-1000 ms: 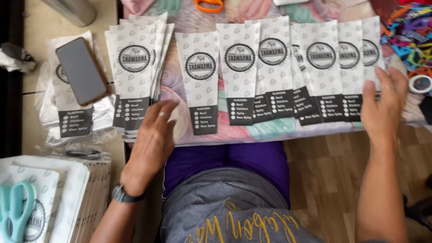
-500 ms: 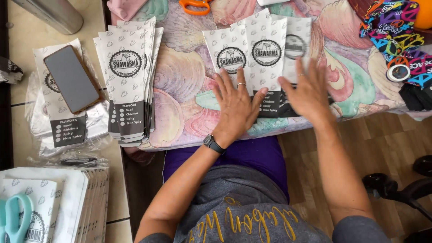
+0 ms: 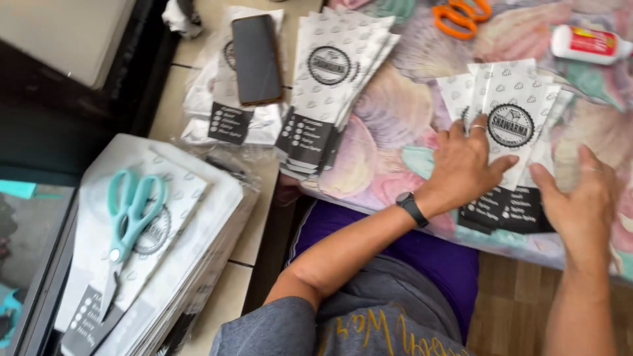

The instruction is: Manually aligning shawarma wrappers and applying glue to the edges for assembly and packaging.

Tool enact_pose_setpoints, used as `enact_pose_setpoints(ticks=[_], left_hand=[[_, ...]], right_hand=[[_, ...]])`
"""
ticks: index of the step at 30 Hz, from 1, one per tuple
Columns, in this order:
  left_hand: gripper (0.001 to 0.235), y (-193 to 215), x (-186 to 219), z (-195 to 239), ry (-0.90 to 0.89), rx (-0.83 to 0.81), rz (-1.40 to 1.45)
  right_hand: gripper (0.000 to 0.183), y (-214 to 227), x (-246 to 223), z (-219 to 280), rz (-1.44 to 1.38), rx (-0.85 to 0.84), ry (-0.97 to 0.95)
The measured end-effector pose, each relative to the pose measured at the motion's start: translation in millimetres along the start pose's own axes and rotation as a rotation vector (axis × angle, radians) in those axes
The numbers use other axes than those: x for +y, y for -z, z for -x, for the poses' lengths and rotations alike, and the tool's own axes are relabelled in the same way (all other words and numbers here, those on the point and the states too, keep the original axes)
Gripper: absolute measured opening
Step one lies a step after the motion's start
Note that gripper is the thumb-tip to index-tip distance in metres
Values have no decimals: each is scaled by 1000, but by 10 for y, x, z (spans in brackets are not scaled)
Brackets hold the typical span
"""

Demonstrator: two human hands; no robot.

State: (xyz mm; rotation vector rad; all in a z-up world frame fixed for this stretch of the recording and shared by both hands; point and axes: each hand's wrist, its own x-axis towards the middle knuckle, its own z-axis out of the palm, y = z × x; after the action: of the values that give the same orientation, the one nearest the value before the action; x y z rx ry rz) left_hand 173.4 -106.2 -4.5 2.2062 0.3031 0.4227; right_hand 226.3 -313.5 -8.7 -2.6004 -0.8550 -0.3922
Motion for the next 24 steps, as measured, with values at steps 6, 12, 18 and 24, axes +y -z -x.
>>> enact_pose_setpoints(ticks=[6,12,18,24], left_hand=[[107,457,285,-43,354,-372,391],[109,510,177,27,391,-311,489],[56,-72,-121,51,153,-40,661],[91,346,41,101,445,-245,714]], right_hand=[[73,-46,-346,-150,-49,-191,-206],[41,-274,-89,-153,-237,-114,-267],[41,-123,-499,-467,-266,-173,-545],[43,293,-833,-673,-532,-313,-528]])
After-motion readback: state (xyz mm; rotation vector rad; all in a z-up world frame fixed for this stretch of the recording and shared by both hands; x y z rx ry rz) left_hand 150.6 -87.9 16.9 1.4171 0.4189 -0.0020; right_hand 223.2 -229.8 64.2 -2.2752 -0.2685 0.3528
